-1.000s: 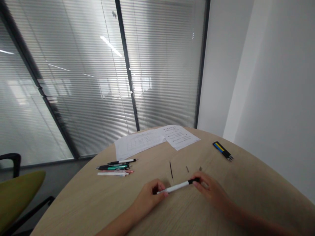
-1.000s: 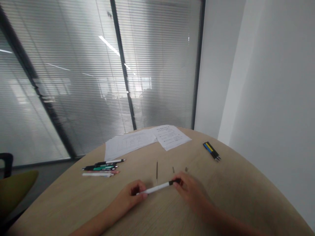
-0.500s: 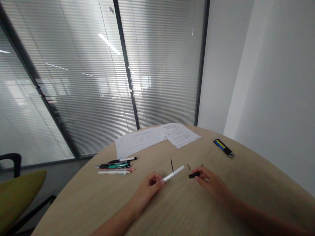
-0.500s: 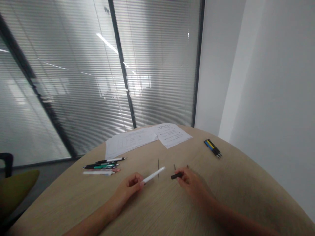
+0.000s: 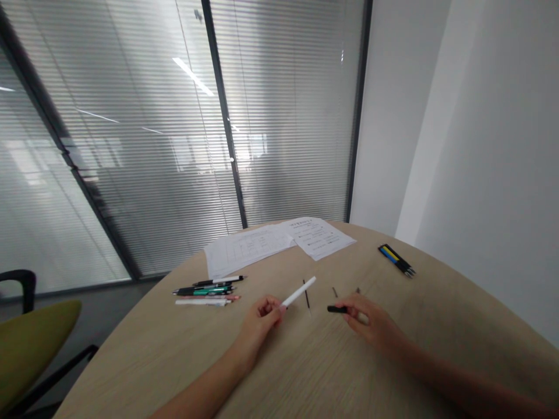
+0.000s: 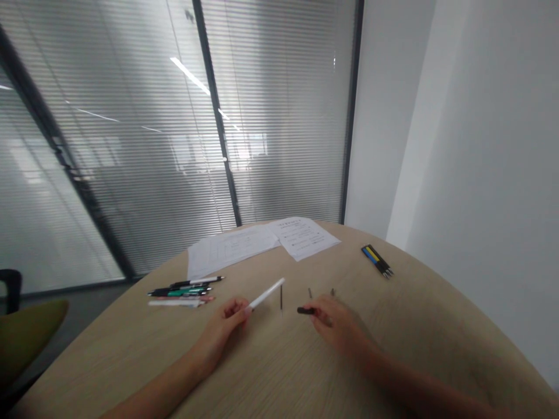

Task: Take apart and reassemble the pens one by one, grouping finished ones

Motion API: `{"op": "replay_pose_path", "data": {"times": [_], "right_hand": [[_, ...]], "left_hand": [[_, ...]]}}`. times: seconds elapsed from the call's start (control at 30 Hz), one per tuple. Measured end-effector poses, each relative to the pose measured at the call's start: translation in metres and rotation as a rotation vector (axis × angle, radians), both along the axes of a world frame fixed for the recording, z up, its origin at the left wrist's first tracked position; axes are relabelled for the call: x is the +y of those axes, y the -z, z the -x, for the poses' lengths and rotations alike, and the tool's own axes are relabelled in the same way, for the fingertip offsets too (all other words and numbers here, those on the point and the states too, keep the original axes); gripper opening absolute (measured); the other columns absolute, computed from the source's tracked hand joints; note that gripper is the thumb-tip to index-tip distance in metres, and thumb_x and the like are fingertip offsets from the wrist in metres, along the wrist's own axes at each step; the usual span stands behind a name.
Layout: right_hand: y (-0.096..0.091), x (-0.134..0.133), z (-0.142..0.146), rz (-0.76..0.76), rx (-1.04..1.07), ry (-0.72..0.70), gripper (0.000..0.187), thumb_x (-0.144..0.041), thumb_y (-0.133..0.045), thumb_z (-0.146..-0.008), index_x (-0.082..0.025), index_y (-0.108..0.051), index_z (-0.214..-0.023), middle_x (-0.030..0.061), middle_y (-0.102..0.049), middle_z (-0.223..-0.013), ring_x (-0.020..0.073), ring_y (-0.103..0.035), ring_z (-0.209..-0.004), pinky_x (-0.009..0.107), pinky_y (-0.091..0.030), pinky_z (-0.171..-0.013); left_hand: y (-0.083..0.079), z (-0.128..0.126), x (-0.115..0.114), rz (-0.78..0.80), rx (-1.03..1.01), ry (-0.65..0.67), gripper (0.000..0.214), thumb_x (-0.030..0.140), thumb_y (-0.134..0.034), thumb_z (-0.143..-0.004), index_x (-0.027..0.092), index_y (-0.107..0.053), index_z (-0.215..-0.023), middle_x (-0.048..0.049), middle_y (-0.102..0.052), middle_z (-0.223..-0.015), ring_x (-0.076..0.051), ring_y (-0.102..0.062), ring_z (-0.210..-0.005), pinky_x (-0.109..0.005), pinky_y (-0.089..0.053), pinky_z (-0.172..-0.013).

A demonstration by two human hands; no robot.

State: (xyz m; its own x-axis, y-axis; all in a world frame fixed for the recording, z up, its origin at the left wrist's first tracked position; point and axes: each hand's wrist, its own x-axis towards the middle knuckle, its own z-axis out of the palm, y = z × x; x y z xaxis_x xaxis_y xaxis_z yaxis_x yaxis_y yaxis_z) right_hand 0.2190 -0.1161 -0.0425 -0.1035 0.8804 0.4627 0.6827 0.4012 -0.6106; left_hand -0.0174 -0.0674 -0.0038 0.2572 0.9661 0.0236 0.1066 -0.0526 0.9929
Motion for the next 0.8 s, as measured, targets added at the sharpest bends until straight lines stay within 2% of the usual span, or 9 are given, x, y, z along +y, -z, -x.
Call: {"op": "replay_pose_path", "data": {"times": [0.13,0.3,0.4,0.5,0.63,0.8], "right_hand": [[-0.005,-0.003,0.008,-0.073,-0.103,-0.070,0.026,-0.017,-0.043,-0.079,-0.023,-0.060,-0.098,0.0049,-0.062,-0.091,0.0168,-0.055,-0.087,0.032,-0.042,-0.079],[-0.012,0.006,0.030,-0.092,-0.227,-0.175,0.029,-0.014,-0.042,-0.081,-0.020,-0.058,-0.104,0.0056,-0.063,-0.095,0.0152,-0.054,-0.090,0.028,-0.042,-0.080],[-0.018,0.020,0.049,-0.119,-0.307,-0.138,0.027,-0.014,-0.044,-0.082,-0.020,-0.058,-0.103,0.0043,-0.063,-0.090,0.0156,-0.054,-0.086,0.027,-0.042,-0.075],[-0.027,0.032,0.070,-0.162,-0.458,-0.053,0.020,-0.015,-0.046,-0.082,-0.019,-0.061,-0.095,0.0053,-0.062,-0.088,0.0172,-0.053,-0.085,0.030,-0.040,-0.076],[-0.034,0.042,0.091,-0.179,-0.652,-0.009,0.014,-0.016,-0.048,-0.081,-0.016,-0.062,-0.084,0.0080,-0.062,-0.085,0.0204,-0.053,-0.086,0.033,-0.038,-0.075],[-0.030,0.047,0.099,-0.084,-0.587,0.018,0.013,-0.020,-0.056,-0.077,-0.017,-0.062,-0.087,0.0068,-0.062,-0.091,0.0210,-0.052,-0.092,0.032,-0.037,-0.077]], "left_hand": [[0.000,0.000,0.004,-0.042,-0.022,-0.098,0.028,0.043,-0.060,-0.057,0.017,-0.049,-0.058,0.0067,-0.042,-0.044,-0.008,-0.035,-0.044,-0.020,-0.024,-0.045],[-0.001,0.000,0.004,-0.081,-0.022,-0.106,0.029,0.044,-0.061,-0.056,0.017,-0.050,-0.057,0.0071,-0.041,-0.043,-0.008,-0.035,-0.043,-0.020,-0.025,-0.046],[-0.001,0.000,0.004,-0.094,-0.039,-0.112,0.029,0.044,-0.061,-0.057,0.016,-0.050,-0.059,0.0073,-0.041,-0.043,-0.008,-0.035,-0.043,-0.020,-0.025,-0.045],[0.000,0.001,0.004,-0.097,-0.050,-0.114,0.029,0.043,-0.061,-0.057,0.016,-0.050,-0.060,0.0077,-0.041,-0.043,-0.008,-0.035,-0.043,-0.020,-0.025,-0.045],[0.000,0.001,0.004,-0.106,-0.057,-0.111,0.028,0.042,-0.061,-0.057,0.016,-0.049,-0.060,0.0082,-0.039,-0.042,-0.007,-0.034,-0.042,-0.020,-0.024,-0.044],[0.001,0.000,0.005,-0.142,-0.040,-0.095,0.031,0.044,-0.062,-0.055,0.017,-0.049,-0.058,0.0079,-0.040,-0.041,-0.007,-0.034,-0.041,-0.020,-0.025,-0.044]]}}
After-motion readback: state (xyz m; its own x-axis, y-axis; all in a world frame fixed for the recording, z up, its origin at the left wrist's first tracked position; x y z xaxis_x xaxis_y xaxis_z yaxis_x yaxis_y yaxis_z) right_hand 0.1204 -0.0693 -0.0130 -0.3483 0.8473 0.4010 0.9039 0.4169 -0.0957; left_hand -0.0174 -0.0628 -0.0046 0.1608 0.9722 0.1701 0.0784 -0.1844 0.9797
